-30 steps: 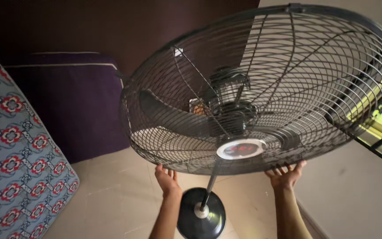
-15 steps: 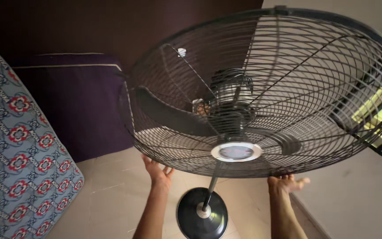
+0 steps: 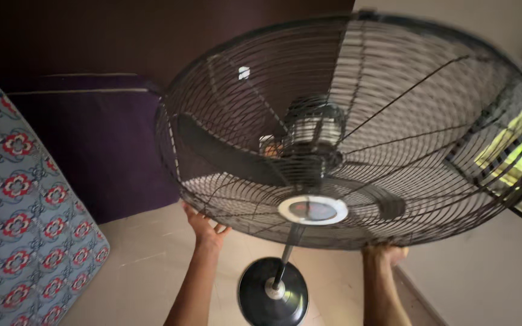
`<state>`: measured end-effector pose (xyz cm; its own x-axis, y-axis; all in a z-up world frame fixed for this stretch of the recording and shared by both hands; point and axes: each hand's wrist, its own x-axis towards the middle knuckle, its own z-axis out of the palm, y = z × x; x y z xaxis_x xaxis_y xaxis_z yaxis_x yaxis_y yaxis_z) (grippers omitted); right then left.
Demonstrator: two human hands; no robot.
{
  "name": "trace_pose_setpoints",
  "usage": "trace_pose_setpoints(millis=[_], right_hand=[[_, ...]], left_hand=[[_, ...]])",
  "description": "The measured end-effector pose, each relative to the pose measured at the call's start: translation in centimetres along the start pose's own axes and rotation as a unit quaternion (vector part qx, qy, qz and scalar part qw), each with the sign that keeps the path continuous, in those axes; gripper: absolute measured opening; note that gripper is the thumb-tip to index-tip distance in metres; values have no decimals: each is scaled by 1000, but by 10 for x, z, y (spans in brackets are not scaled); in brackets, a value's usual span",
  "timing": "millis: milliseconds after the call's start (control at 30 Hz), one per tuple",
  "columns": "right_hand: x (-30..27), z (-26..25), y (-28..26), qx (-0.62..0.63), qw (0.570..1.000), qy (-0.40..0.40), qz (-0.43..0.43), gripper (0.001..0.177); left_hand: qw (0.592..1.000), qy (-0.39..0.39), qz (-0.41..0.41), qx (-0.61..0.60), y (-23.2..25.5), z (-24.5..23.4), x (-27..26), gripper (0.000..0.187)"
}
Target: The person unplugs a black standing fan and removes its front protective cage. They then place the cage on the floor and briefly inspect a second white fan nearby.
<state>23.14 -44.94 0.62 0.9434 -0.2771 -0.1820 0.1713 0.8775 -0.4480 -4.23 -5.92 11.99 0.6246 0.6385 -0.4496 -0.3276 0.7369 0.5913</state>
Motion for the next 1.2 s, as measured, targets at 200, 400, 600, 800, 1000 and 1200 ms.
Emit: trace_pose_setpoints(millis=[200,400,600,800,1000,1200], right_hand=[[3,-1,1,-10,1000,6,4,61],[2,4,12,-8,1000,12,8,56],[2,3,6,-6,1000,9,0,51],[-3,-2,-2,-7,1000,-2,-13,46],[9,21,1,-3,999,-30,-39,42],[-4,24,8,9,998,-35,-55,38]], left_hand=[[1000,11,6,-28,-12,-2,15,103],[1000,3,16,-18,-7,2,28,103],[1000,-1,16,0,-7,4,17,104],[999,1,-2,38,0,2,4,102],[999,7,34,31,9,-9,38,92],[996,-20,81,-29,-5,-13,65,83]])
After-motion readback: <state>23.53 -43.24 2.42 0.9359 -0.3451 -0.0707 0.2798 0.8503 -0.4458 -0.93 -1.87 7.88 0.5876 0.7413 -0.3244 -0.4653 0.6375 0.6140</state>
